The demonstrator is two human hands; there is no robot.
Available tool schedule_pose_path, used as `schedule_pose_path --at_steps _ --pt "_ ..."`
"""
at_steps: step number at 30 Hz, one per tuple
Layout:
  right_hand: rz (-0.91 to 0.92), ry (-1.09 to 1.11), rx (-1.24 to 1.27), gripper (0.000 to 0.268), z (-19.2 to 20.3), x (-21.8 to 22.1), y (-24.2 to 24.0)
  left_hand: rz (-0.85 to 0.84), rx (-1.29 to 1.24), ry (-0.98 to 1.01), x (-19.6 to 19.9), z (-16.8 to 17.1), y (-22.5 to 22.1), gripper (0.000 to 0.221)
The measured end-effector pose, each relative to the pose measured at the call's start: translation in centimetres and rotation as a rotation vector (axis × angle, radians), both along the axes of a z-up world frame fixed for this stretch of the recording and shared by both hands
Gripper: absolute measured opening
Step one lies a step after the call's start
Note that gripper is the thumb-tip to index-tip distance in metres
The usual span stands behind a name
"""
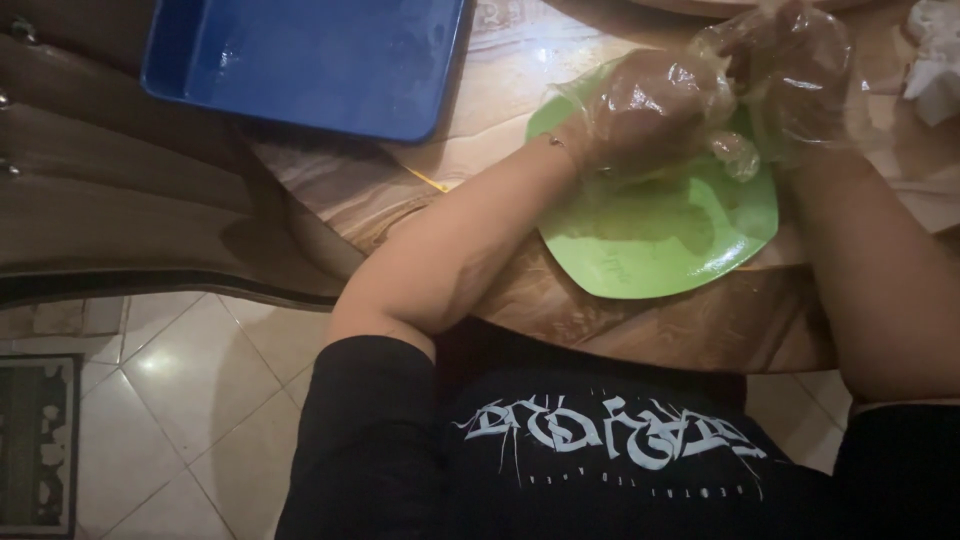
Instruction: A person wearing plastic gloves portions and rolls a yellow food substance into small balls on a green plate.
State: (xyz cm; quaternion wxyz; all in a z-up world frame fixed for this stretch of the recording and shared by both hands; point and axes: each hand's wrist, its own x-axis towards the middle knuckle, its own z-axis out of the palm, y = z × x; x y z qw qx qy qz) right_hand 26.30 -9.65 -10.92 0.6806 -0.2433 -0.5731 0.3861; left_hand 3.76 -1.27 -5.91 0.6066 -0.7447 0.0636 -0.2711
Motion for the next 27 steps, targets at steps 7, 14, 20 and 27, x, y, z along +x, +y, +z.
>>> schedule_pose_path --at_steps 7,14,20,27 --pt "-0.144 -0.012 -0.205 0.018 4.6 -3.3 -1.0 0.125 -0.005 0.089 0.6 0.9 -0.3 0.021" --pt "-0.006 -0.156 0.403 0.019 0.0 0.6 2.8 -0.45 -1.268 -0.34 -1.8 4.5 -0.6 0.02" --pt "0.186 0.275 -0.236 0.031 3.7 -2.1 -0.3 -0.518 -1.631 -0.075 -2.1 3.0 1.2 0.038" --pt "0.165 -0.009 0.08 0.026 4.3 -3.2 0.3 -0.296 -3.345 -0.511 -5.5 12.3 -4.0 0.046"
